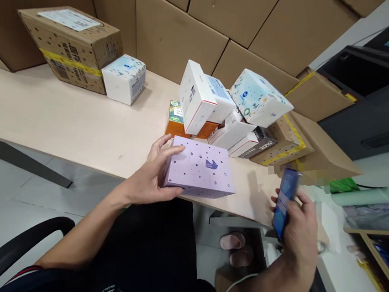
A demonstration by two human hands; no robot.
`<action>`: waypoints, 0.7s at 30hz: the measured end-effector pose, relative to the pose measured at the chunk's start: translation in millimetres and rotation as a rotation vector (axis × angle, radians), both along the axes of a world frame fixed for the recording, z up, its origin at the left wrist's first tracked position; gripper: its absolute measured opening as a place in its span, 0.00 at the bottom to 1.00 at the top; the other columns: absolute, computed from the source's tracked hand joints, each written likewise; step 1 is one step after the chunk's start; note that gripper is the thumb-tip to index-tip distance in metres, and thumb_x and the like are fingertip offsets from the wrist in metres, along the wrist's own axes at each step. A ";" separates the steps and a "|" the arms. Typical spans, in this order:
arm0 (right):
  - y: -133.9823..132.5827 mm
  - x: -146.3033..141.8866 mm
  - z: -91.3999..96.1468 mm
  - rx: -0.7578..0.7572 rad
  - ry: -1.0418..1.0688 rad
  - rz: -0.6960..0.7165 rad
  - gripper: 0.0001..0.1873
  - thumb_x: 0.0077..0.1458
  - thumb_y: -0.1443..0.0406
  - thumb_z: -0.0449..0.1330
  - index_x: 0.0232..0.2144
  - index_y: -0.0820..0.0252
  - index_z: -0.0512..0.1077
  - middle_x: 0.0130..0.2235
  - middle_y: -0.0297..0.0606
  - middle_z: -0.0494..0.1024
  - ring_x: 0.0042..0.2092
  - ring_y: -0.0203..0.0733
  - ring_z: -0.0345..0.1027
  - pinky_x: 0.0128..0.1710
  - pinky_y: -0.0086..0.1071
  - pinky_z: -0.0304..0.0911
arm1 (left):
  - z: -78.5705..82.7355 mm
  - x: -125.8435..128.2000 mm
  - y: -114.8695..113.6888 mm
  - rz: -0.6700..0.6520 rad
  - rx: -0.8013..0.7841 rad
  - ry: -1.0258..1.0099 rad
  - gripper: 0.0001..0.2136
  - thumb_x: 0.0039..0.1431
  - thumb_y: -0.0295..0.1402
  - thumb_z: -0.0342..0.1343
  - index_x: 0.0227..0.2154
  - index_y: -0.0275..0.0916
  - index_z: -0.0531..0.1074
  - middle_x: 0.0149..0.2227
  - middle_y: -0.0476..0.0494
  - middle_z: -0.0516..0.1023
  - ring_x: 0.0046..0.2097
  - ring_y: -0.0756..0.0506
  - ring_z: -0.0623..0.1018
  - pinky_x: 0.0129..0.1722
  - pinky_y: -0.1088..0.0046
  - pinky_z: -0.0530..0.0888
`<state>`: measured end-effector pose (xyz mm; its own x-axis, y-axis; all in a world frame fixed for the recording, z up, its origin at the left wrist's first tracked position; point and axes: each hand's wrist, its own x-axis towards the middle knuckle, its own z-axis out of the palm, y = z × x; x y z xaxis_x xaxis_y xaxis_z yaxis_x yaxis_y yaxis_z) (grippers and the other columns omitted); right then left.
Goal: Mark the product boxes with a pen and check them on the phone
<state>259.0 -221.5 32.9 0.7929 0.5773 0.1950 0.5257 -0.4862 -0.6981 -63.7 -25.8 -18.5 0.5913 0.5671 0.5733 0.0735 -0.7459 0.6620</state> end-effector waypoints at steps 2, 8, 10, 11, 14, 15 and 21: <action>6.1 18.9 -8.3 -0.109 -0.064 -0.015 0.46 0.55 0.43 0.55 0.69 0.60 0.59 0.63 0.59 0.74 0.59 0.65 0.72 0.57 0.57 0.67 | 3.8 -4.0 7.8 -0.042 0.002 0.074 0.48 0.48 0.35 0.75 0.70 0.51 0.56 0.73 0.31 0.48 0.76 0.25 0.51 0.67 0.35 0.66; 27.4 39.0 -27.6 -0.471 -0.312 0.066 0.50 0.54 0.45 0.53 0.71 0.70 0.55 0.62 0.68 0.72 0.61 0.73 0.66 0.60 0.61 0.60 | 12.2 -9.2 14.9 -0.102 0.012 0.129 0.42 0.47 0.34 0.75 0.65 0.48 0.65 0.70 0.32 0.57 0.74 0.29 0.58 0.69 0.41 0.67; 30.4 39.3 -31.7 -0.538 -0.313 0.067 0.49 0.56 0.44 0.52 0.71 0.66 0.55 0.61 0.67 0.72 0.61 0.74 0.66 0.58 0.61 0.61 | 15.7 -16.2 12.4 -0.067 0.015 0.125 0.40 0.46 0.37 0.75 0.63 0.48 0.68 0.68 0.33 0.60 0.72 0.30 0.62 0.68 0.44 0.70; 30.7 39.3 -33.2 -0.555 -0.313 0.067 0.48 0.57 0.44 0.52 0.72 0.65 0.55 0.61 0.66 0.72 0.61 0.74 0.66 0.58 0.61 0.62 | 17.7 -22.2 10.7 -0.040 0.020 0.125 0.39 0.46 0.38 0.75 0.63 0.49 0.69 0.67 0.34 0.61 0.71 0.30 0.63 0.66 0.46 0.72; 28.8 39.9 -35.6 -0.554 -0.314 0.071 0.48 0.58 0.43 0.51 0.72 0.63 0.55 0.62 0.64 0.72 0.61 0.74 0.66 0.59 0.61 0.61 | 25.3 -50.2 4.8 0.056 0.059 0.116 0.36 0.48 0.45 0.74 0.62 0.50 0.72 0.65 0.35 0.66 0.68 0.30 0.68 0.55 0.53 0.81; 28.0 40.1 -35.9 -0.550 -0.311 0.072 0.48 0.57 0.43 0.51 0.72 0.63 0.55 0.62 0.64 0.72 0.61 0.74 0.66 0.59 0.61 0.61 | 27.8 -62.2 3.2 0.092 0.071 0.101 0.35 0.49 0.48 0.73 0.61 0.50 0.73 0.63 0.35 0.69 0.66 0.30 0.70 0.49 0.56 0.83; 27.4 40.7 -36.9 -0.567 -0.319 0.075 0.43 0.59 0.46 0.51 0.69 0.63 0.61 0.61 0.62 0.74 0.61 0.74 0.66 0.60 0.63 0.61 | 29.5 -131.7 14.0 0.423 -0.186 -0.017 0.30 0.54 0.56 0.70 0.55 0.44 0.76 0.41 0.44 0.83 0.33 0.49 0.76 0.31 0.72 0.76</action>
